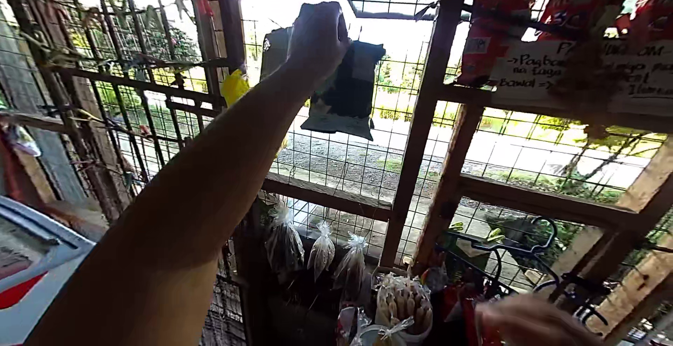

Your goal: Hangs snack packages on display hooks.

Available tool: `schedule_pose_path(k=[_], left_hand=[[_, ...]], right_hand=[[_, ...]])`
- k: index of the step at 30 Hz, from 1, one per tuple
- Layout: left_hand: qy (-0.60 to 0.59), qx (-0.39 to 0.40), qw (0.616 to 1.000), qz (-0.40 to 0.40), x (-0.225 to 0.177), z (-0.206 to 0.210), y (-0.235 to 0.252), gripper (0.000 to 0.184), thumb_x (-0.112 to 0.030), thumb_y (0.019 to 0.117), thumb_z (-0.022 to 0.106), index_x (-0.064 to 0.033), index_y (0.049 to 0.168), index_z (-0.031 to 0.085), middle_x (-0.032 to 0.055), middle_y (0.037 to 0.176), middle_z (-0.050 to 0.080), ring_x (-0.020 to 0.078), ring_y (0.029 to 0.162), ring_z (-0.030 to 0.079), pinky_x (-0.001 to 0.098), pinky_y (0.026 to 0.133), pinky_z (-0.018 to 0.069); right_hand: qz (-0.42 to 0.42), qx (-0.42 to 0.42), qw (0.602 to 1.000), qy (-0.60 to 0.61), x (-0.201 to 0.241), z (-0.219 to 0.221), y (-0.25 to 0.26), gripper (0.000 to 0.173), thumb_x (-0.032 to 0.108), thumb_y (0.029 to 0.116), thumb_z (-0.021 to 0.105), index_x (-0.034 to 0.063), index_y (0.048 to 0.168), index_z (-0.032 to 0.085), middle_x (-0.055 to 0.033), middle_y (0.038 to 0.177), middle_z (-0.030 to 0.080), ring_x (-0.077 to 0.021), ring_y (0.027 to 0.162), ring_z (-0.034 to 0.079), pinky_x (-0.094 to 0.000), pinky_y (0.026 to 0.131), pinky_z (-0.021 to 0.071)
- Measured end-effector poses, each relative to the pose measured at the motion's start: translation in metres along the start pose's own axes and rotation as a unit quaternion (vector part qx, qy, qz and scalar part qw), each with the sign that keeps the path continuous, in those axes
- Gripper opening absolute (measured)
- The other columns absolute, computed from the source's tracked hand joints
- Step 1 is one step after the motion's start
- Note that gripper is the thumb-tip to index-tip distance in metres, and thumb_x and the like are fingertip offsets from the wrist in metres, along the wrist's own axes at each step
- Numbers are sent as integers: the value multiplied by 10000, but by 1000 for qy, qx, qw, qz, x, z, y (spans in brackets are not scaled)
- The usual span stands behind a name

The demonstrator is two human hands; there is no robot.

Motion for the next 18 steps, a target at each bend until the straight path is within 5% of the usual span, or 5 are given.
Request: schedule_pose_path(k=[3,6,10,14,18], left_hand=[[-65,-9,998,0,-1,-2,-20,300,-213,1018,555,30,1163,654,216,1092,692,350,1065,668,531,944,492],[-140,-6,990,28,3,6,-27,298,-212,1014,583,35,1161,661,206,1084,696,313,1027,681,491,941,516],[-175,-24,983,55,7,20,-29,250,-183,1012,584,29,1108,676,191,1037,701,305,987,683,480,905,523],[-218,-55,973,57,28,28,-20,191,-141,1007,577,4,1051,693,165,969,704,306,960,688,522,846,539],[-294,-100,948,77,49,28,-19,152,-130,963,643,10,966,702,117,890,705,201,854,682,395,800,545]], right_hand=[[-94,-51,985,-133,12,-5,109,201,255,1069,538,154,1184,669,-1,1066,715,-57,1010,671,-217,871,552],[-131,-72,961,-234,9,18,215,264,167,1015,542,31,1127,739,-144,1024,730,-233,907,711,-393,783,586],[-57,-54,968,-239,-26,65,329,294,127,1016,557,1,1249,685,-221,1199,666,-326,1044,685,-467,916,557],[14,-96,979,-179,-47,92,381,273,69,966,621,-48,1211,596,-202,1112,664,-289,986,687,-446,885,566],[32,-126,973,-190,-49,100,394,265,152,988,610,-28,1172,672,-199,1123,697,-300,1066,681,-459,961,527]])
Point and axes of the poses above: each hand's wrist, its own y-axis towards the middle knuckle, its own z-axis out of the palm, x = y × z, the point moved 3 cm from there along y, towards the middle knuckle
